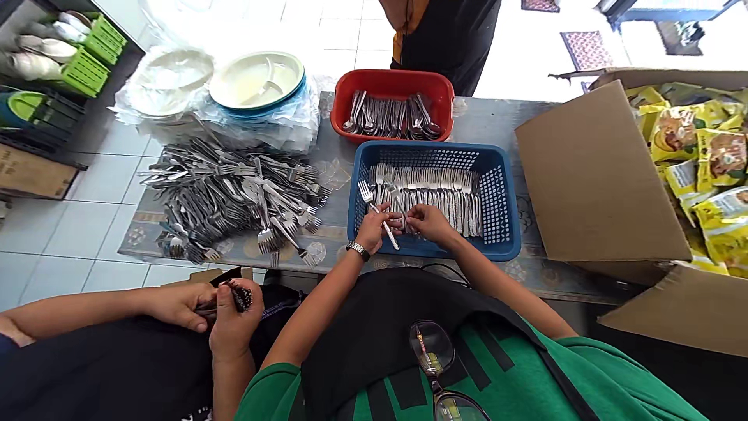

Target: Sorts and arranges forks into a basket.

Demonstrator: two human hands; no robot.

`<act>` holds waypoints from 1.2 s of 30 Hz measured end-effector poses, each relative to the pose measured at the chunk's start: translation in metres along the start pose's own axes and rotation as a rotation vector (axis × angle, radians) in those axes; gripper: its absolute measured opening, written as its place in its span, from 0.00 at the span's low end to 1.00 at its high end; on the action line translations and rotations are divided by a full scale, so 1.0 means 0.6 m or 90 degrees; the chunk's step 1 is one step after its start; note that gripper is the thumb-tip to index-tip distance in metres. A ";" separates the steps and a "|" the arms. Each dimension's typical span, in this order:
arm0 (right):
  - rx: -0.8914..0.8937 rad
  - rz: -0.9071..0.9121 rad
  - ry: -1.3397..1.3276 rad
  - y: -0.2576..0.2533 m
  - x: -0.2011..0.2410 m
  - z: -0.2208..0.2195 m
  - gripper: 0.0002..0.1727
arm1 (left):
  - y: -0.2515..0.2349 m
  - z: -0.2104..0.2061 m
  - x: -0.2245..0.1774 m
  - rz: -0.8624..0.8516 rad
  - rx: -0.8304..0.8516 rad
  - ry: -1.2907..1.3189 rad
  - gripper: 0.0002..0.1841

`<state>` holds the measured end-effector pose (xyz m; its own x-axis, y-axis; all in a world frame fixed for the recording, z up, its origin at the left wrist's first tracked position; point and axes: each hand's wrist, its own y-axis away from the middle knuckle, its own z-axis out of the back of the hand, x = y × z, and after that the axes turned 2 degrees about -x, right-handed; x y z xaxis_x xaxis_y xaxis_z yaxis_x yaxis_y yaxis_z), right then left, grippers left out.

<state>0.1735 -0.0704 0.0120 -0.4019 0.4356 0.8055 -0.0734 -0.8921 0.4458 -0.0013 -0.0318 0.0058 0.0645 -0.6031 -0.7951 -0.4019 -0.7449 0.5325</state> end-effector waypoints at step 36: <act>0.046 0.043 -0.031 -0.007 0.008 -0.035 0.12 | -0.010 0.002 0.001 0.004 0.005 -0.003 0.16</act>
<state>0.1529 -0.0671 0.0059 -0.3584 0.3814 0.8521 0.0198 -0.9095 0.4153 0.0002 -0.0273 0.0020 0.0573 -0.6060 -0.7934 -0.4099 -0.7389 0.5348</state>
